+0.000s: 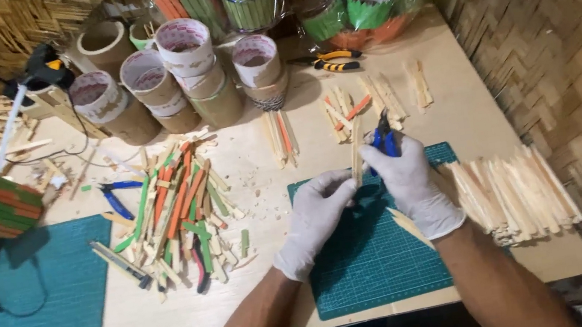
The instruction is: Trimming and shaping the ends of popsicle sticks using a pair of small cutters.
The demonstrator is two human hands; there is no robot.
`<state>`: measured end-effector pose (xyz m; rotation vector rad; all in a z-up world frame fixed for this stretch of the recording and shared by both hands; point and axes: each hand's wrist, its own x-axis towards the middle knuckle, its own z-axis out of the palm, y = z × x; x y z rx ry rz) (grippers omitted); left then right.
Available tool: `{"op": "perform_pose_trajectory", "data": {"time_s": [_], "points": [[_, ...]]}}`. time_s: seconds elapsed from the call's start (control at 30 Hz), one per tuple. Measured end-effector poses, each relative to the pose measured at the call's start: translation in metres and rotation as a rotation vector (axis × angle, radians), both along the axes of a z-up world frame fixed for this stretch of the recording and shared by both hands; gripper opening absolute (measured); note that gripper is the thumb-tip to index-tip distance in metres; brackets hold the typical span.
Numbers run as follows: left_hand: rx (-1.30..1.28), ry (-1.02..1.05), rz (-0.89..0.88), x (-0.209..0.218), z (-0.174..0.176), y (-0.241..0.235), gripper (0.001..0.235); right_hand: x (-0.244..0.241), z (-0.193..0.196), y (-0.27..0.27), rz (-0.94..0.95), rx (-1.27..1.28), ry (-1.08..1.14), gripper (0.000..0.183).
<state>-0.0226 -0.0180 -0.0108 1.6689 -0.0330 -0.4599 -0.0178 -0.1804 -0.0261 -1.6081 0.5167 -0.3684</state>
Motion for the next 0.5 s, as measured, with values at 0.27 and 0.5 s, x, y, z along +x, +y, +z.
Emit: {"op": "perform_pose_trajectory", "data": {"time_s": [0.27, 0.5], "points": [[-0.202, -0.489, 0.107, 0.014, -0.019, 0.013, 0.029, -0.017, 0.001, 0.01, 0.223, -0.181, -0.09, 0.014], [-0.432, -0.39, 0.0, 0.026, -0.037, 0.018, 0.024, -0.027, 0.018, 0.029, 0.31, -0.272, -0.093, 0.009]]}}
